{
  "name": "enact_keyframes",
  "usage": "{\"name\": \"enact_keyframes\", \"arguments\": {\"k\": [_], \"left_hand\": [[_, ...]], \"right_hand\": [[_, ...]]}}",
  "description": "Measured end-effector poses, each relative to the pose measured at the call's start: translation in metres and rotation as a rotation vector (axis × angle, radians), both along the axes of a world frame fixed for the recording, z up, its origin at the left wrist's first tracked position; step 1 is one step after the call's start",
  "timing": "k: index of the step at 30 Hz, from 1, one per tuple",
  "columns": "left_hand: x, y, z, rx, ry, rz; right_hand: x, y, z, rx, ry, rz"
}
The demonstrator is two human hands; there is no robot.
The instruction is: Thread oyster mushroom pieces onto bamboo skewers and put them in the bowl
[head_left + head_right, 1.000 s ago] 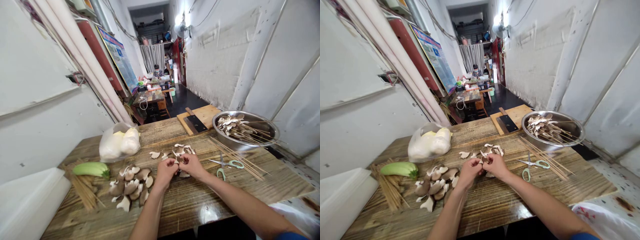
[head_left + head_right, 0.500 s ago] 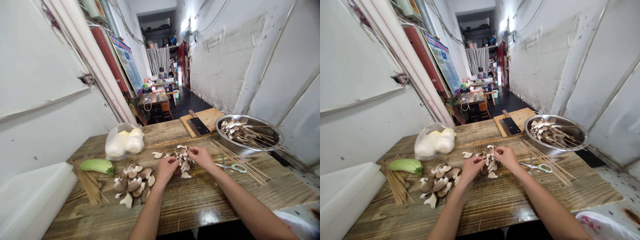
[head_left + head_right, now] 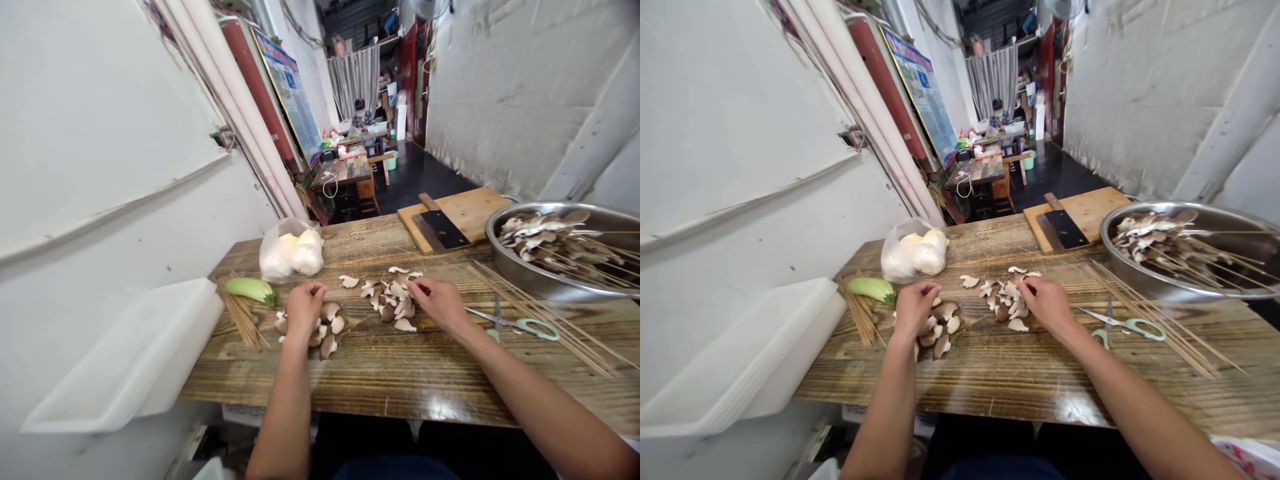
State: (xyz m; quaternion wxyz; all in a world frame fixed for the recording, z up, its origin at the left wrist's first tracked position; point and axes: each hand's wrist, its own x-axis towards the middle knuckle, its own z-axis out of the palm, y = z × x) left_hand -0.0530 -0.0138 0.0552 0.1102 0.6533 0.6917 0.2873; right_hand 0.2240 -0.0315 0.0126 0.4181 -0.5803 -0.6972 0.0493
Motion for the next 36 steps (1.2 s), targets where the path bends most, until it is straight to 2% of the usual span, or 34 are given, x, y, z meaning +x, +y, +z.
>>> {"name": "enact_keyframes", "arguments": {"k": [3,6,9,10,14,20,23,27,31,34,36], "left_hand": [[-0.018,-0.001,0.007,-0.181,0.26,0.005],[-0.015,-0.004,0.003,-0.257,0.453,-0.143],[-0.01,-0.008,-0.002,-0.27,0.508,-0.279],[-0.01,-0.009,-0.003,-0.279,0.515,-0.266],[-0.019,-0.015,-0.003,-0.292,0.548,-0.044],[-0.024,-0.016,-0.016,-0.324,0.578,-0.054],[-0.022,-0.014,-0.02,-0.292,0.557,-0.071],[-0.019,-0.014,-0.018,-0.237,0.526,-0.119],[-0.019,-0.011,-0.016,-0.17,0.523,-0.255],[-0.022,-0.007,-0.013,-0.086,0.496,-0.325],[-0.021,-0.005,-0.008,-0.001,0.472,-0.349]], "right_hand": [[-0.001,-0.003,0.002,0.047,-0.02,-0.043],[-0.002,-0.004,0.003,0.09,-0.011,-0.054],[-0.003,-0.005,0.004,0.094,-0.007,-0.04],[-0.004,-0.005,0.004,0.094,-0.009,-0.027],[-0.009,-0.009,0.005,0.069,-0.005,0.062],[-0.018,-0.015,0.0,-0.022,-0.009,0.222],[-0.022,-0.016,-0.003,-0.07,-0.029,0.29],[-0.025,-0.018,-0.004,-0.11,-0.091,0.346],[-0.027,-0.02,-0.005,-0.112,-0.11,0.389],[-0.029,-0.021,-0.008,-0.147,-0.028,0.44],[-0.033,-0.021,-0.01,-0.271,0.116,0.497]]}}
